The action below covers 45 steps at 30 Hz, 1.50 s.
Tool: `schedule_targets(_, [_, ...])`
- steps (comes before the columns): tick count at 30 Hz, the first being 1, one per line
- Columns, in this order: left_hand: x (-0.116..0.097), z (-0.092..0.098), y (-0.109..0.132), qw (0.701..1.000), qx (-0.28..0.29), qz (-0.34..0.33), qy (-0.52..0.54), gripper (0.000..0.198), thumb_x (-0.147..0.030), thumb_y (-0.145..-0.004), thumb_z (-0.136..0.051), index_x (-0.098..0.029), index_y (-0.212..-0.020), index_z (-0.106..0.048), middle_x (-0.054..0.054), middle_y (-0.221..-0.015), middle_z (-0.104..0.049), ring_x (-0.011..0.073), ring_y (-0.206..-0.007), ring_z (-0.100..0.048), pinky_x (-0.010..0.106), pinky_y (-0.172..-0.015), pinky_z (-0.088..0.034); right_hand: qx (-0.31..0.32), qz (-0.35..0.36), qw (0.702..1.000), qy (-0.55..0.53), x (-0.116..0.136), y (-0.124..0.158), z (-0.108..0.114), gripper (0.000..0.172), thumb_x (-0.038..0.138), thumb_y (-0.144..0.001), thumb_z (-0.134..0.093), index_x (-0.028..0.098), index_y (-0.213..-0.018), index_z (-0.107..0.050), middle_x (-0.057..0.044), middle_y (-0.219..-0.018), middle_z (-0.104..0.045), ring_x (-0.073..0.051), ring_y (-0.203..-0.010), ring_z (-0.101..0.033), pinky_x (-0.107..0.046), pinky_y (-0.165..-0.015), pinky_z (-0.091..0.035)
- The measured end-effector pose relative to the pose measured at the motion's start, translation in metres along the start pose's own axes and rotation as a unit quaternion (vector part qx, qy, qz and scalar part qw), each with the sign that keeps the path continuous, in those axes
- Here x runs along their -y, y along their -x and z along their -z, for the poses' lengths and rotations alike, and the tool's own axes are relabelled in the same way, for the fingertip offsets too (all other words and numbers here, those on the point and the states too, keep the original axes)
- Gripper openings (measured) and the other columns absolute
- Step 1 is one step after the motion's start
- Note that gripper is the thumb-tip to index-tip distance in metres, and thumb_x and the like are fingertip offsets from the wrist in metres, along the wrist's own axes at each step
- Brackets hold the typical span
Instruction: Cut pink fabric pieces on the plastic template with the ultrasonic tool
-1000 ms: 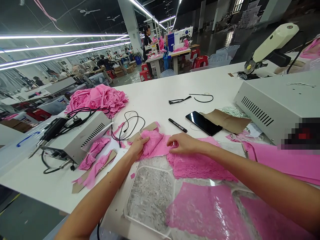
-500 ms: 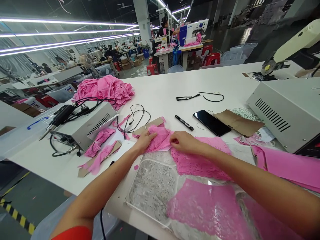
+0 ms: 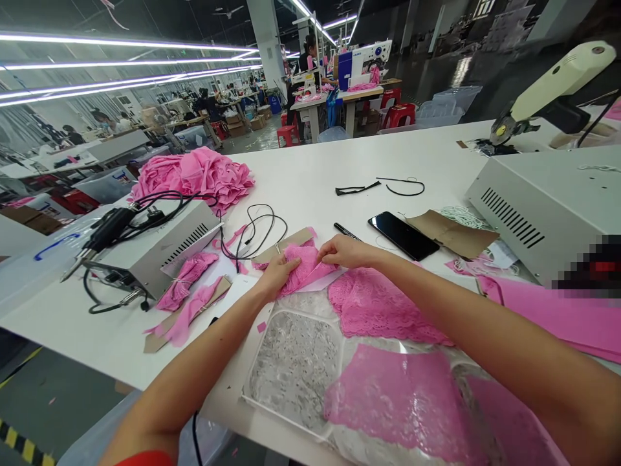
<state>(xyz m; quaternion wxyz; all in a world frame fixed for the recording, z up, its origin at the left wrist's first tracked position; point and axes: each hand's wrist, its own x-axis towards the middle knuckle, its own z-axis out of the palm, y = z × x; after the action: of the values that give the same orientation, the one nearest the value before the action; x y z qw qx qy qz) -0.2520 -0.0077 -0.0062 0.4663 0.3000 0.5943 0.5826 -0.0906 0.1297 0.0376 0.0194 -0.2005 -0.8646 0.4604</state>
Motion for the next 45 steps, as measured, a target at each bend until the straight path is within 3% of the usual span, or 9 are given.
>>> schedule_targets(9, [-0.006, -0.002, 0.003, 0.999, 0.004, -0.004, -0.043, 0.042, -0.043, -0.063, -0.082, -0.014, -0.089, -0.065, 0.005, -0.081, -0.070, 0.0214, -0.078, -0.066, 0.030, -0.071, -0.050, -0.050, -0.015, 0.999, -0.013, 0.009, -0.010, 0.001, 0.017, 0.011, -0.073, -0.060, 0.014, -0.080, -0.075, -0.002, -0.065, -0.067, -0.010, -0.058, -0.054, -0.021, -0.055, -0.040])
schedule_targets(14, [-0.009, -0.005, 0.005, 0.997, -0.006, -0.015, -0.079, 0.042, -0.024, -0.054, -0.088, -0.014, -0.090, -0.070, 0.005, -0.086, -0.072, 0.0205, -0.079, -0.065, 0.026, -0.069, -0.050, -0.083, 0.004, 0.997, 0.010, 0.019, -0.017, -0.003, 0.015, 0.007, -0.071, -0.061, 0.017, -0.072, -0.072, -0.001, -0.073, -0.071, -0.011, -0.067, -0.060, -0.020, -0.061, -0.043])
schedule_targets(20, [-0.003, -0.004, 0.000, 0.999, -0.048, 0.005, -0.022, 0.044, -0.028, -0.056, -0.086, -0.014, -0.093, -0.067, 0.006, -0.084, -0.072, 0.0244, -0.081, -0.068, 0.035, -0.075, -0.055, -0.192, 0.039, 0.979, 0.062, 0.013, -0.002, -0.012, 0.025, 0.014, -0.085, -0.048, 0.015, -0.099, -0.068, -0.007, -0.099, -0.071, -0.014, -0.086, -0.062, -0.025, -0.078, -0.045])
schedule_targets(24, [-0.005, 0.004, -0.005, 0.998, -0.043, 0.033, 0.018, 0.043, -0.027, -0.059, -0.082, -0.014, -0.097, -0.066, 0.010, -0.088, -0.073, 0.0292, -0.090, -0.069, 0.040, -0.081, -0.057, -0.139, 0.076, 0.982, 0.102, -0.007, 0.020, -0.015, 0.021, 0.014, -0.082, -0.053, 0.019, -0.092, -0.072, -0.004, -0.091, -0.073, -0.016, -0.083, -0.063, -0.027, -0.080, -0.045])
schedule_targets(30, [-0.012, 0.011, -0.009, 0.999, -0.024, 0.043, 0.005, 0.033, -0.027, -0.066, -0.074, -0.015, -0.096, -0.067, 0.012, -0.092, -0.073, 0.0310, -0.094, -0.068, 0.043, -0.086, -0.056, -0.068, 0.082, 0.980, 0.165, -0.023, 0.028, -0.015, 0.022, 0.010, -0.078, -0.058, 0.021, -0.087, -0.075, -0.007, -0.100, -0.074, -0.024, -0.102, -0.062, -0.034, -0.091, -0.042])
schedule_targets(34, [-0.013, 0.008, -0.002, 0.998, -0.016, -0.012, -0.062, 0.033, -0.034, -0.068, -0.073, -0.016, -0.096, -0.067, 0.010, -0.093, -0.072, 0.0298, -0.096, -0.066, 0.041, -0.085, -0.054, -0.061, 0.076, 0.978, 0.185, -0.022, 0.027, -0.017, 0.019, 0.011, -0.079, -0.058, 0.021, -0.081, -0.074, -0.008, -0.096, -0.074, -0.023, -0.099, -0.063, -0.031, -0.089, -0.042])
schedule_targets(38, [-0.012, -0.005, 0.013, 0.977, 0.004, -0.089, -0.194, 0.018, -0.031, -0.067, -0.074, -0.018, -0.076, -0.065, 0.006, -0.079, -0.068, 0.0302, -0.096, -0.063, 0.037, -0.084, -0.051, -0.067, 0.074, 0.975, 0.200, -0.020, 0.025, -0.017, 0.020, 0.009, -0.079, -0.058, 0.020, -0.081, -0.074, -0.009, -0.091, -0.073, -0.022, -0.096, -0.064, -0.028, -0.085, -0.042])
schedule_targets(41, [-0.012, -0.021, 0.022, 0.946, 0.053, -0.132, -0.290, 0.014, -0.018, -0.059, -0.075, -0.020, -0.070, -0.065, 0.007, -0.089, -0.068, 0.0312, -0.107, -0.057, 0.039, -0.099, -0.042, -0.071, 0.067, 0.973, 0.208, -0.019, 0.026, -0.013, 0.019, 0.009, -0.078, -0.058, 0.019, -0.079, -0.074, -0.010, -0.089, -0.074, -0.023, -0.091, -0.065, -0.030, -0.082, -0.043])
schedule_targets(45, [-0.016, -0.036, 0.024, 0.916, 0.119, -0.152, -0.353, 0.031, -0.012, -0.048, -0.077, -0.021, -0.076, -0.068, 0.010, -0.116, -0.065, 0.0359, -0.123, -0.047, 0.044, -0.115, -0.021, -0.085, 0.041, 0.973, 0.209, -0.017, 0.042, 0.002, 0.022, 0.010, -0.081, -0.055, 0.017, -0.084, -0.076, -0.010, -0.093, -0.074, -0.024, -0.094, -0.065, -0.031, -0.085, -0.043])
